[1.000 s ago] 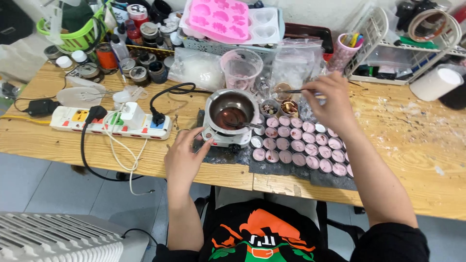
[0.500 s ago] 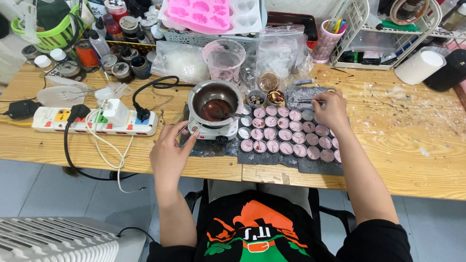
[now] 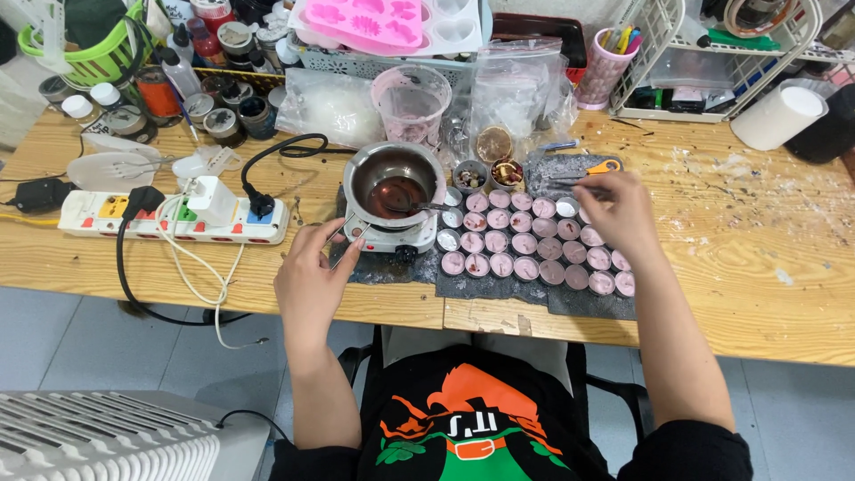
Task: The person stirs melted wax in a small electric melting pot with a spoon and ladles the melted wax into small pink candle cups arranged on a mat on the workbench, filling them one at a time.
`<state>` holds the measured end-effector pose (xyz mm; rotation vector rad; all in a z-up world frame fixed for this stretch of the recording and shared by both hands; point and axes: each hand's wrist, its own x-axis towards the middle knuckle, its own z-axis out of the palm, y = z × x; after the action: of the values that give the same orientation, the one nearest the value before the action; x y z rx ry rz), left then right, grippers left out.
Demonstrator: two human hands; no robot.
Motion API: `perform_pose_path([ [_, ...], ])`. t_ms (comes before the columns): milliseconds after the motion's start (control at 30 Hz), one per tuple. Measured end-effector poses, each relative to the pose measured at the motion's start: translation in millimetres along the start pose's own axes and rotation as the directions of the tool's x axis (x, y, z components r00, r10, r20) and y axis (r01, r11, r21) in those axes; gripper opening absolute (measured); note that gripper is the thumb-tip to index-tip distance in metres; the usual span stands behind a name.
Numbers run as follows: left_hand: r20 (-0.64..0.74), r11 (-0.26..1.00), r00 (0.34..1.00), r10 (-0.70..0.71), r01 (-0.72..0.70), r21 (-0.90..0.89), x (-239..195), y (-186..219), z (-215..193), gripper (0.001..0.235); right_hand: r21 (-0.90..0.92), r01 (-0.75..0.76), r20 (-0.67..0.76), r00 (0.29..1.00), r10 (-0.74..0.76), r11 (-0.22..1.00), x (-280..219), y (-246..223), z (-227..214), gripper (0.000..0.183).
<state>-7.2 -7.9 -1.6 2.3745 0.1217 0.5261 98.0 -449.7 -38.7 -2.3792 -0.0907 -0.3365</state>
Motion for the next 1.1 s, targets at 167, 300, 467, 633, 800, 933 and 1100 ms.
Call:
perform_pose_path([
  [167,0.002,1.0,1.0,-0.004,0.004,-0.011,1,0,0,0.043,0.366,0.009,0.121,0.991,-0.057,0.931,-28,-47,20,0.02],
  [300,0.015,1.0,1.0,-0.004,0.004,-0.006,1,-2,1,0.043,0.428,-0.127,0.204,0.978,0.041,0.895,-41,-47,54,0.017],
  [467,0.024,0.999,1.0,0.019,-0.019,-0.028,0,-2,-2,0.043,0.4,-0.024,0.217,0.974,-0.069,0.916,-56,-66,78,0.02],
  [633,0.022,0.999,0.998,0.053,-0.053,-0.015,1,-5,0,0.043,0.363,0.05,0.277,0.948,-0.159,0.93,-58,-80,79,0.019],
  [800,0.026,0.998,0.998,0.051,-0.05,-0.031,1,-3,-2,0.043,0.379,0.069,0.266,0.947,-0.18,0.923,-58,-61,92,0.02],
  [933,-0.004,0.995,0.995,0.098,-0.098,-0.011,1,-6,1,0.043,0.481,0.156,0.144,0.957,-0.253,0.863,-52,-44,92,0.022],
  [1100,0.024,0.998,0.998,0.05,-0.049,-0.033,0,-2,-2,0.045,0.573,0.115,0.026,0.987,-0.159,0.812,-36,-55,55,0.02],
])
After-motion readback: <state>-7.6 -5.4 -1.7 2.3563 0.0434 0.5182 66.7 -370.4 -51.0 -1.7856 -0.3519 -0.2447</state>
